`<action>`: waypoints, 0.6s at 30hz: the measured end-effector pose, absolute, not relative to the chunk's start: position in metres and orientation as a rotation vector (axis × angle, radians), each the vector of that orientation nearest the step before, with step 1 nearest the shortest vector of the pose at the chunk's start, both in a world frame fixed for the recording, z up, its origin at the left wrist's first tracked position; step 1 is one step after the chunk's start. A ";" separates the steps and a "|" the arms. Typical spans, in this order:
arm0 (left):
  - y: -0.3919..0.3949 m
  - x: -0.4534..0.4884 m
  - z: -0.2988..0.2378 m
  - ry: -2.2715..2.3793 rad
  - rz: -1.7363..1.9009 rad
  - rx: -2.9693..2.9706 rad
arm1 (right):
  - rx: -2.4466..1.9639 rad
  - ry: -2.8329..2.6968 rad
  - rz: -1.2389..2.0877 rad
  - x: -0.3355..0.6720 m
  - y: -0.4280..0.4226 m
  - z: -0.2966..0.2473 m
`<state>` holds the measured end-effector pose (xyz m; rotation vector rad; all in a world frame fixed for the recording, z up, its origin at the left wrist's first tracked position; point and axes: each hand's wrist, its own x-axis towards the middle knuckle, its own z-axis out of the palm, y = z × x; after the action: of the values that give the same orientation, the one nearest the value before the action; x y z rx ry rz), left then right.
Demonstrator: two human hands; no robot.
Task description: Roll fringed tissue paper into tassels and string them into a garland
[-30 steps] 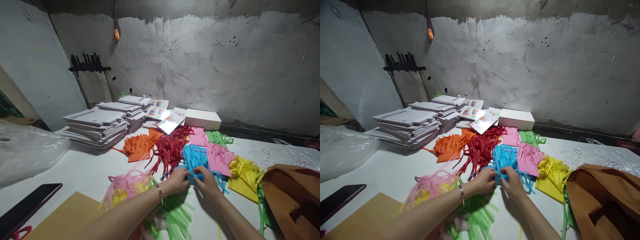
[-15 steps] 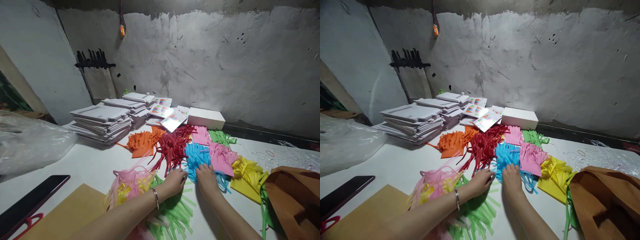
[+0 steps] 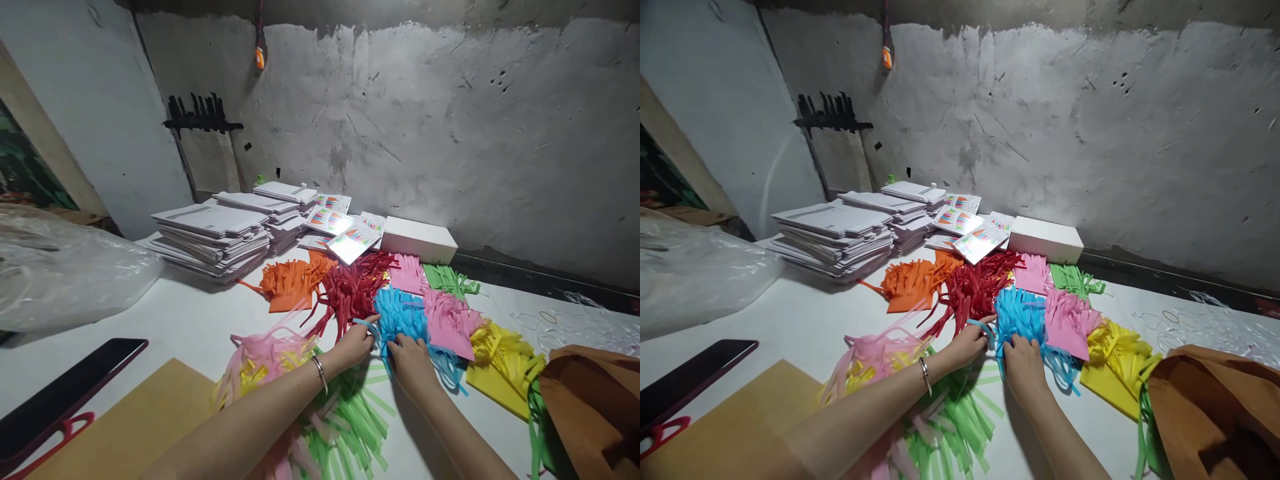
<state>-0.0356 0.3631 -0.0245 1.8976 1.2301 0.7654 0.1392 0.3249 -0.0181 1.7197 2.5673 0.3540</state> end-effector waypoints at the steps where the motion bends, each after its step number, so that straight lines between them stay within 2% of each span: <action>1: 0.363 -0.036 -0.024 1.233 0.778 1.882 | 1.681 2.594 0.348 0.139 0.326 -0.019; 9: 0.356 -0.042 -0.019 1.211 0.852 1.862 | 1.540 2.778 0.222 0.148 0.341 -0.029; 18: 0.359 -0.045 -0.027 1.256 0.827 1.844 | 1.828 2.980 -0.052 0.158 0.351 -0.050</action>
<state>-0.0448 0.3588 -0.0272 1.8438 1.2561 0.8266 0.1579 0.3514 -0.0504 1.8278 2.9797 -0.0520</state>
